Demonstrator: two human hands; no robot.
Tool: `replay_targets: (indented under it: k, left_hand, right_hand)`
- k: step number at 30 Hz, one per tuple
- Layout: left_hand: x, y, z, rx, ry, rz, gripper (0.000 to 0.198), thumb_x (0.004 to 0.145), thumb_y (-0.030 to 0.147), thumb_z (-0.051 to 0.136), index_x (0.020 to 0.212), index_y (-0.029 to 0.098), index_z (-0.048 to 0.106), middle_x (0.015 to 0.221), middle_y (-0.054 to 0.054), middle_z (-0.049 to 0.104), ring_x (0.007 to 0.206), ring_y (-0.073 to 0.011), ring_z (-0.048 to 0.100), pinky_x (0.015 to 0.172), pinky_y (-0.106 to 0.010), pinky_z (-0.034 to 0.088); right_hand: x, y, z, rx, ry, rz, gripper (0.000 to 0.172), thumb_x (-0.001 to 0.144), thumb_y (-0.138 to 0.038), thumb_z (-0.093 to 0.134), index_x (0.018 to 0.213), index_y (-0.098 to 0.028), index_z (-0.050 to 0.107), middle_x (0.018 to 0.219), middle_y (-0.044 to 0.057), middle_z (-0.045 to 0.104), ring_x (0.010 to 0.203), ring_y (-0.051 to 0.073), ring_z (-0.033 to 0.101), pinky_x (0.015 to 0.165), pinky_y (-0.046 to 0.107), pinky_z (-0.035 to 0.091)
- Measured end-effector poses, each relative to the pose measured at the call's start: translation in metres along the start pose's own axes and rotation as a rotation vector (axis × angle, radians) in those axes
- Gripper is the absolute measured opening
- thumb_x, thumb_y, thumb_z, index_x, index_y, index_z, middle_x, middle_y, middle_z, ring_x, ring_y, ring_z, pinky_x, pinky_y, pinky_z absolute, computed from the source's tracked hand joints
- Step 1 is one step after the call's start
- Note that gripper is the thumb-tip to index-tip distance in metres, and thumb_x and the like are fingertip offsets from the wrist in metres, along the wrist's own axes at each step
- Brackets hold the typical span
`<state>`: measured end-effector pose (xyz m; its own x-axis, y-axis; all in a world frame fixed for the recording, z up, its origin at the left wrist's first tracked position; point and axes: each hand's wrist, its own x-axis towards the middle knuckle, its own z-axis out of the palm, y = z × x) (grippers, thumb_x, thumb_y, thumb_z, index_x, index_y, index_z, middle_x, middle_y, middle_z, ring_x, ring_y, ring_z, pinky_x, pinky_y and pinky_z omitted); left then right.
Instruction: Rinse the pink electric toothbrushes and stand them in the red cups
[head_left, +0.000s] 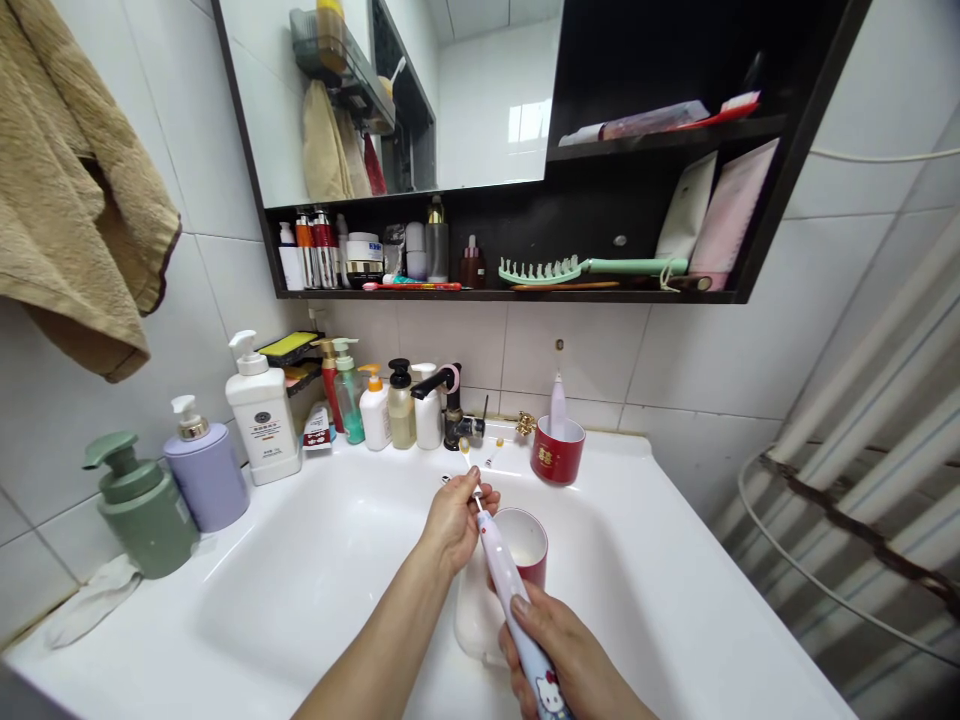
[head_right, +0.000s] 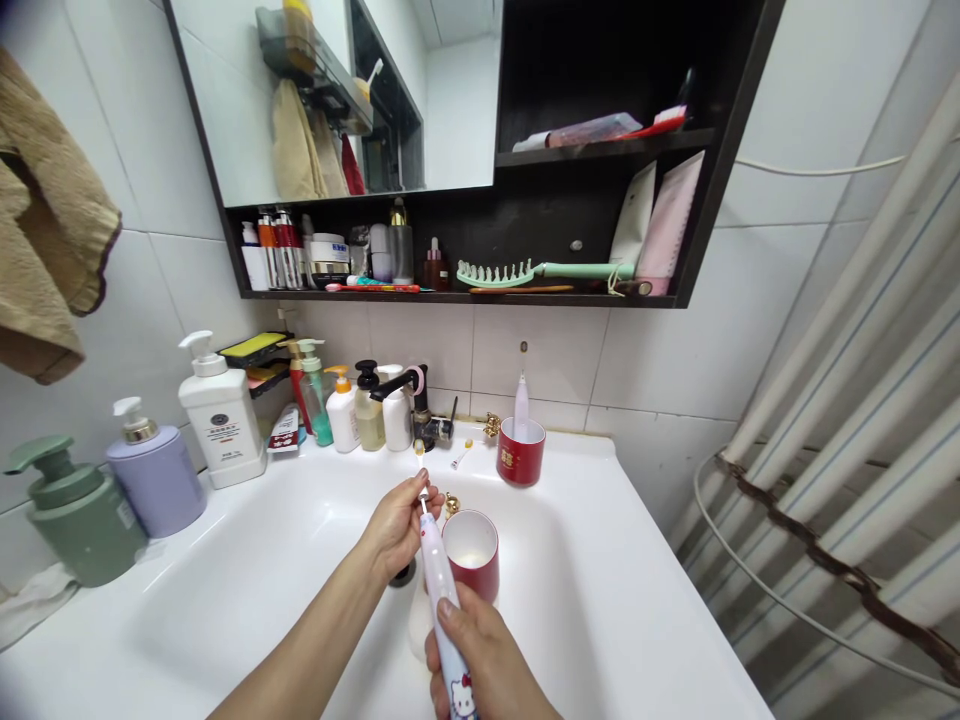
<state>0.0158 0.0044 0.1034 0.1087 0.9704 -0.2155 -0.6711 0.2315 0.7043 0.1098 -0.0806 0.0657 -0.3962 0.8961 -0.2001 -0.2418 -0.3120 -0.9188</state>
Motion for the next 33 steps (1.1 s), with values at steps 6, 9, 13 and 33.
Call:
replay_targets:
  k: [6,9,13,33]
  left_hand:
    - [0.001,-0.003,-0.002,-0.012,-0.033,0.002,0.014,0.064,0.022,0.05,0.059,0.013,0.04,0.048,0.001,0.048,0.046,-0.0073,0.051,0.047,-0.017,0.04]
    - [0.002,-0.007,-0.002,0.046,-0.067,0.03,0.016,0.064,0.023,0.051,0.058,0.013,0.039,0.049,0.001,0.049,0.047,-0.0079,0.051,0.047,-0.018,0.04]
    - [-0.002,-0.011,-0.001,0.099,-0.114,0.012,0.015,0.065,0.025,0.049,0.06,0.013,0.041,0.05,0.0,0.051,0.047,-0.0085,0.052,0.047,-0.018,0.039]
    - [-0.01,-0.017,0.006,0.139,-0.153,-0.035,0.01,0.064,0.023,0.048,0.063,0.013,0.043,0.051,0.0,0.052,0.048,-0.0092,0.051,0.051,-0.022,0.039]
  right_hand:
    - [-0.004,-0.005,0.004,0.017,0.024,0.009,0.035,0.064,-0.046,0.04,0.085,-0.018,0.035,0.051,-0.005,0.045,0.028,0.004,0.039,0.025,0.015,0.026]
    - [-0.005,-0.005,0.007,-0.047,0.091,-0.033,0.033,0.065,-0.045,0.039,0.083,-0.017,0.037,0.051,-0.005,0.045,0.027,0.003,0.037,0.025,0.014,0.026]
    - [-0.005,-0.004,0.009,-0.123,0.153,-0.082,0.028,0.068,-0.041,0.038,0.081,-0.016,0.037,0.052,-0.005,0.044,0.027,0.002,0.036,0.025,0.014,0.025]
    - [-0.004,-0.005,0.007,-0.123,0.214,-0.075,0.032,0.064,-0.045,0.04,0.08,-0.018,0.035,0.051,-0.007,0.041,0.028,0.002,0.034,0.025,0.015,0.025]
